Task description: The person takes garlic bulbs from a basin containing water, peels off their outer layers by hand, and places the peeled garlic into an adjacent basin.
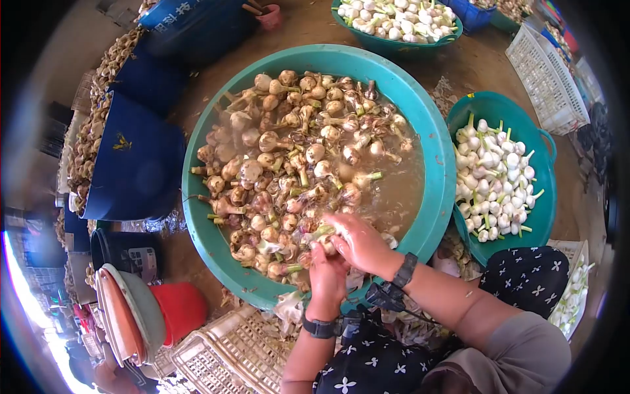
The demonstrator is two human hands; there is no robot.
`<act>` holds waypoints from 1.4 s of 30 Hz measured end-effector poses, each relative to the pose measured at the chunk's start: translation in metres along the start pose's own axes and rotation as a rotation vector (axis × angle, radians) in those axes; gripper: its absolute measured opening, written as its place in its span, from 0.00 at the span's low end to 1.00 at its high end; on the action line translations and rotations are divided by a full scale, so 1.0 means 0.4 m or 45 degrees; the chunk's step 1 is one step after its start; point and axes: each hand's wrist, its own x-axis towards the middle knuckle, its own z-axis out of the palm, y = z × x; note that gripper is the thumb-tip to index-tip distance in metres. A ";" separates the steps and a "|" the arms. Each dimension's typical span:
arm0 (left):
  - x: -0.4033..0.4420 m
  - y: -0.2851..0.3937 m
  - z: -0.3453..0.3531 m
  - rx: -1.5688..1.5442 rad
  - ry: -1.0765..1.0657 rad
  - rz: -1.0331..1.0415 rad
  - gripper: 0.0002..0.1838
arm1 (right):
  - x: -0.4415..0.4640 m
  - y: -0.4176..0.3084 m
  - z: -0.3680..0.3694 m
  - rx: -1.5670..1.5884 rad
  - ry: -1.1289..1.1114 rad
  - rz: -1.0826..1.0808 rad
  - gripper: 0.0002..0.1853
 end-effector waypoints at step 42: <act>-0.086 0.088 -0.038 1.571 -0.291 0.961 0.15 | -0.035 -0.006 0.014 1.003 -0.161 0.991 0.10</act>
